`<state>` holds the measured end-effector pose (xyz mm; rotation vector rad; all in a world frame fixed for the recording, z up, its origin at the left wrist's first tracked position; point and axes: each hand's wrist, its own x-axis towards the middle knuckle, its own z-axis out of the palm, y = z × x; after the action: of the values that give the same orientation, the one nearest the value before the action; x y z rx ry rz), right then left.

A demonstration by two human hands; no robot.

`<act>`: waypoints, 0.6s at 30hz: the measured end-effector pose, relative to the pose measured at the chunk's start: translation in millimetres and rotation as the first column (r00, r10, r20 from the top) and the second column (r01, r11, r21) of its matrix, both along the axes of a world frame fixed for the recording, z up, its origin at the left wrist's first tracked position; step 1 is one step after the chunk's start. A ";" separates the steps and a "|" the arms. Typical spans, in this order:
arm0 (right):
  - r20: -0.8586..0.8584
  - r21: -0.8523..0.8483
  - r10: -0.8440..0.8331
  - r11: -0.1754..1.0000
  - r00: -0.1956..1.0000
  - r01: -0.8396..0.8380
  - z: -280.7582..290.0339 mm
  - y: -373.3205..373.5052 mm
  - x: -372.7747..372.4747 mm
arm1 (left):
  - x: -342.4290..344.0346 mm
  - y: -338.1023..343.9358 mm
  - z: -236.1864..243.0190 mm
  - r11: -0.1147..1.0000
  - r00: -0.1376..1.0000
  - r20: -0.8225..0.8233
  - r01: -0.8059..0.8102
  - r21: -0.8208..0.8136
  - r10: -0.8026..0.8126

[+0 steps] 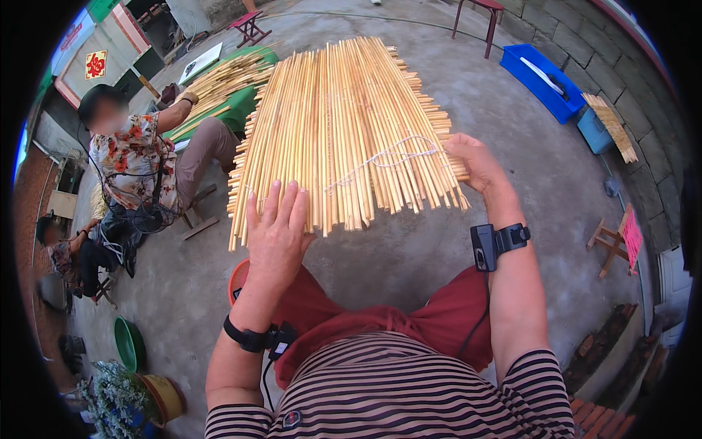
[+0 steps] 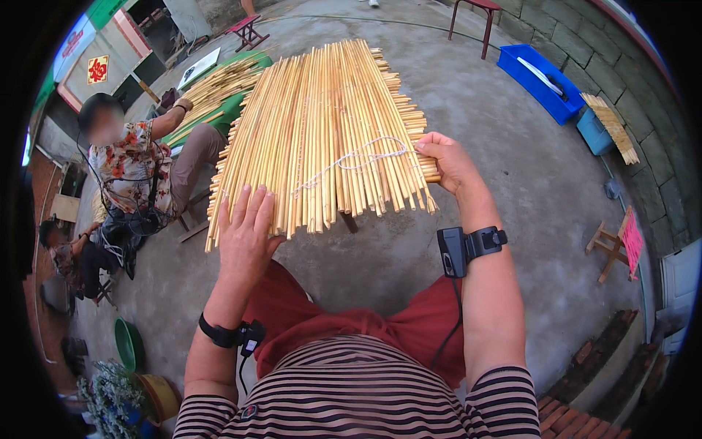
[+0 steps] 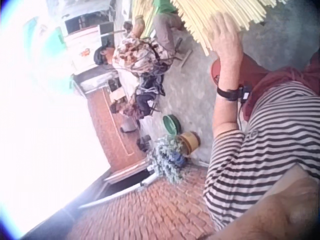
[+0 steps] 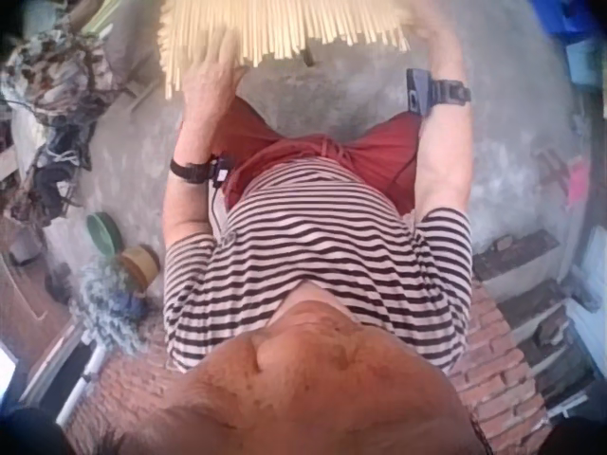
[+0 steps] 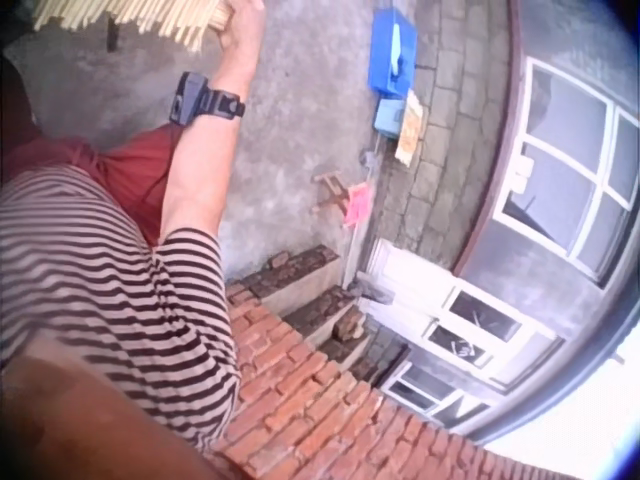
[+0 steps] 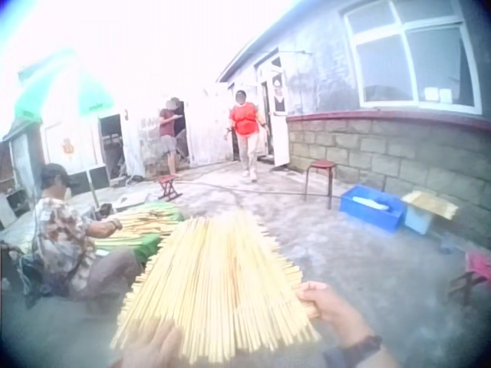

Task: The person weaves together wooden sticks using string by threading and looping the cord around individual sticks to form a mat.

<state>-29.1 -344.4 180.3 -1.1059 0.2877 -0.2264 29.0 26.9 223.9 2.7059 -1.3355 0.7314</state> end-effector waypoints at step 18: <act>0.579 0.292 -0.207 0.956 0.789 0.036 90.6 44.5 2.3 | 104.3 -29.9 197.5 0.983 0.992 0.118 0.063 -0.174 -0.042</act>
<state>-26.9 -299.9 270.9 -0.6940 -0.1884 -0.6280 133.3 -3.0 421.5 2.5158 -1.2900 0.9634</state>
